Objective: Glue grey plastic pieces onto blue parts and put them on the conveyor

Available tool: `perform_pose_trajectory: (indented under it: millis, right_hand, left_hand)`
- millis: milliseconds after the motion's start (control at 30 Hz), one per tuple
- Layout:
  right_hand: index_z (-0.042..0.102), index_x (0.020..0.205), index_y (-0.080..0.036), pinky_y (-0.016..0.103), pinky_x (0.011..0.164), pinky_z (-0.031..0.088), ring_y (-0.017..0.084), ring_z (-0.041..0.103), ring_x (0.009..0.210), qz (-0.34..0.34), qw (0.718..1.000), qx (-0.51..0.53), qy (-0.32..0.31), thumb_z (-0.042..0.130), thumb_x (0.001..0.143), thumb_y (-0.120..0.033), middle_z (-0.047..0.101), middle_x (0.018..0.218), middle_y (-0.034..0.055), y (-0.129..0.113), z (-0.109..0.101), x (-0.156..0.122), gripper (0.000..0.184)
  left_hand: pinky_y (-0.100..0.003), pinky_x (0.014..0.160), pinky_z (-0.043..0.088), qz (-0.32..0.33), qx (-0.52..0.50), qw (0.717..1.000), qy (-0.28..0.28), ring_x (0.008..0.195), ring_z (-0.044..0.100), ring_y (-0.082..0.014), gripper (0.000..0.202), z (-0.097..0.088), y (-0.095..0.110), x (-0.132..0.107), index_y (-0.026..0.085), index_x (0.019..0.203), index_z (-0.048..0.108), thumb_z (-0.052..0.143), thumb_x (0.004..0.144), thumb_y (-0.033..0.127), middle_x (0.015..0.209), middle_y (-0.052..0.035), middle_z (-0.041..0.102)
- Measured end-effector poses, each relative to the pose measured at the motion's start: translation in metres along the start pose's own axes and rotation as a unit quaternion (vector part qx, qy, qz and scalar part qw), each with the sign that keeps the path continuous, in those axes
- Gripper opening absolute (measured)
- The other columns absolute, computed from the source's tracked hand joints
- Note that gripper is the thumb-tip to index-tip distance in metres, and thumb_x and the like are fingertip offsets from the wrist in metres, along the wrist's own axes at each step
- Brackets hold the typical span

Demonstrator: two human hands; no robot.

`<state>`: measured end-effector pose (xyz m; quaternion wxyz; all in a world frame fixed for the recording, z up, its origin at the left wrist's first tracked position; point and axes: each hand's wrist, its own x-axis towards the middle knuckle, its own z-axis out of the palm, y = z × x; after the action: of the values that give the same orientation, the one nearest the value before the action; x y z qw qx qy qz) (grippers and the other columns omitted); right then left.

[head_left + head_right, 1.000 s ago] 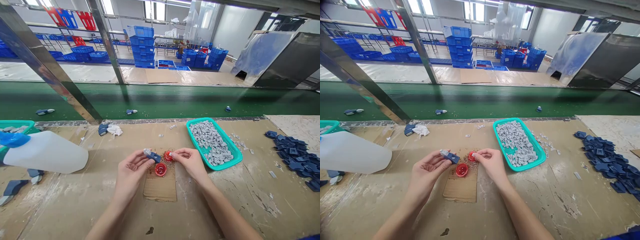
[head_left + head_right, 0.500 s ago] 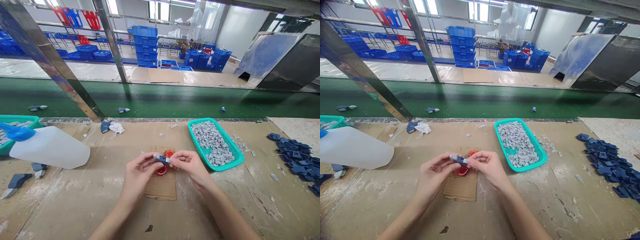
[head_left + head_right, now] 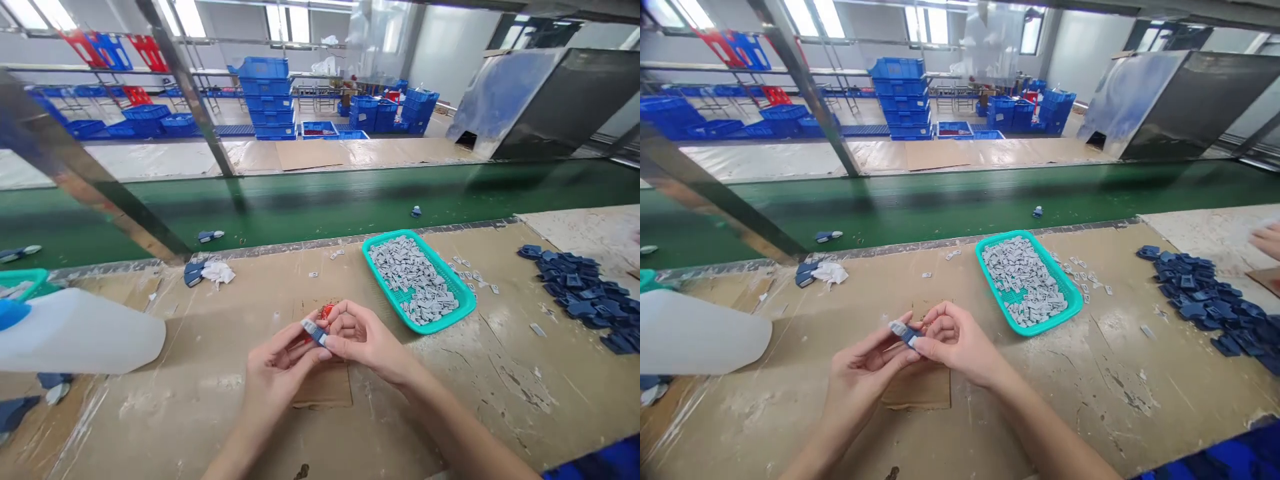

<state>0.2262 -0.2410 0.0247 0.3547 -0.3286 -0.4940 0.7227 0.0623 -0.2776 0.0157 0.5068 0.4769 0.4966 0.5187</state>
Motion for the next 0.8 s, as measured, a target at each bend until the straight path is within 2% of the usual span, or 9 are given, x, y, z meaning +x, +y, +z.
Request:
perform_pose_trajectory:
  millis: [100,167,267,333,400,500,600,700,800]
  right_hand:
    - [0.057,0.093,-0.020,0.027,0.070,0.046,0.015,0.061,0.073,-0.031,0.994,-0.093,0.038,0.065,0.081,-0.033,0.064,0.080,0.0006,-0.010,-0.013,-0.001,0.019]
    - [0.061,0.094,-0.021,0.029,0.071,0.046,0.018,0.061,0.081,-0.070,0.964,-0.218,0.137,0.056,0.087,-0.032,0.066,0.090,0.0034,-0.017,-0.036,-0.004,0.014]
    - [0.063,0.104,-0.023,0.034,0.077,0.044,0.023,0.057,0.094,-0.061,0.835,-0.446,0.317,0.050,0.089,-0.022,0.064,0.101,0.0066,-0.020,-0.077,-0.009,0.020]
    - [0.064,0.109,-0.021,0.038,0.080,0.041,0.029,0.052,0.101,0.014,0.760,-0.553,0.340,0.057,0.084,-0.020,0.063,0.101,0.0101,-0.017,-0.097,-0.009,0.026]
    - [0.063,0.113,-0.022,0.038,0.078,0.040,0.032,0.050,0.102,0.075,0.724,-0.601,0.330,0.062,0.081,-0.021,0.063,0.099,0.0116,-0.013,-0.106,-0.006,0.032]
    - [0.061,0.115,-0.023,0.034,0.070,0.040,0.031,0.050,0.100,0.118,0.708,-0.613,0.330,0.058,0.085,-0.023,0.063,0.098,0.0112,-0.010,-0.107,0.001,0.030]
    - [0.064,0.103,-0.020,0.032,0.066,0.039,0.031,0.051,0.098,0.144,0.699,-0.614,0.336,0.055,0.087,-0.022,0.063,0.093,0.0116,-0.011,-0.103,0.006,0.019]
    - [0.064,0.094,-0.019,0.031,0.065,0.038,0.030,0.051,0.097,0.138,0.696,-0.617,0.339,0.054,0.087,-0.022,0.063,0.090,0.0116,-0.011,-0.101,0.007,0.013]
    - [0.064,0.091,-0.018,0.031,0.066,0.038,0.029,0.052,0.096,0.127,0.689,-0.625,0.345,0.051,0.089,-0.021,0.063,0.090,0.0124,-0.010,-0.100,0.007,0.014]
  left_hand:
    - [-0.035,0.093,0.051,0.017,0.051,0.999,-0.008,0.101,0.065,-0.0234,0.039,-0.002,-0.001,0.005,0.025,0.112,0.065,0.070,0.074,0.023,0.111,-0.0032,0.068]
    - [-0.035,0.100,0.045,0.049,0.103,0.993,0.000,0.111,0.059,-0.0223,0.038,-0.007,-0.002,0.011,0.025,0.116,0.063,0.066,0.078,0.026,0.116,-0.0034,0.066]
    - [-0.036,0.104,0.038,0.088,0.178,0.980,0.027,0.116,0.056,-0.0205,0.040,-0.022,0.002,0.029,0.025,0.122,0.057,0.059,0.083,0.031,0.115,-0.0048,0.065]
    - [-0.039,0.105,0.037,0.102,0.230,0.967,0.032,0.114,0.057,-0.0204,0.042,-0.033,0.008,0.050,0.023,0.125,0.054,0.055,0.084,0.033,0.114,-0.0066,0.065]
    - [-0.041,0.105,0.036,0.132,0.291,0.947,0.019,0.114,0.056,-0.0211,0.043,-0.045,0.014,0.078,0.021,0.128,0.052,0.051,0.085,0.031,0.117,-0.0085,0.063]
    - [-0.041,0.103,0.038,0.181,0.413,0.893,0.001,0.114,0.056,-0.0215,0.046,-0.057,0.016,0.134,0.022,0.131,0.049,0.045,0.085,0.024,0.120,-0.0084,0.062]
    - [-0.039,0.097,0.042,0.186,0.520,0.834,-0.002,0.109,0.058,-0.0229,0.051,-0.061,0.008,0.189,0.020,0.133,0.046,0.043,0.082,0.018,0.119,-0.0095,0.063]
    - [-0.043,0.088,0.047,0.187,0.549,0.815,0.016,0.103,0.061,-0.0286,0.056,-0.058,-0.004,0.227,0.015,0.136,0.042,0.044,0.079,0.015,0.114,-0.0150,0.064]
    - [-0.045,0.082,0.049,0.202,0.552,0.808,0.029,0.095,0.063,-0.0301,0.058,-0.053,-0.017,0.244,0.014,0.136,0.041,0.043,0.078,0.011,0.108,-0.0162,0.066]
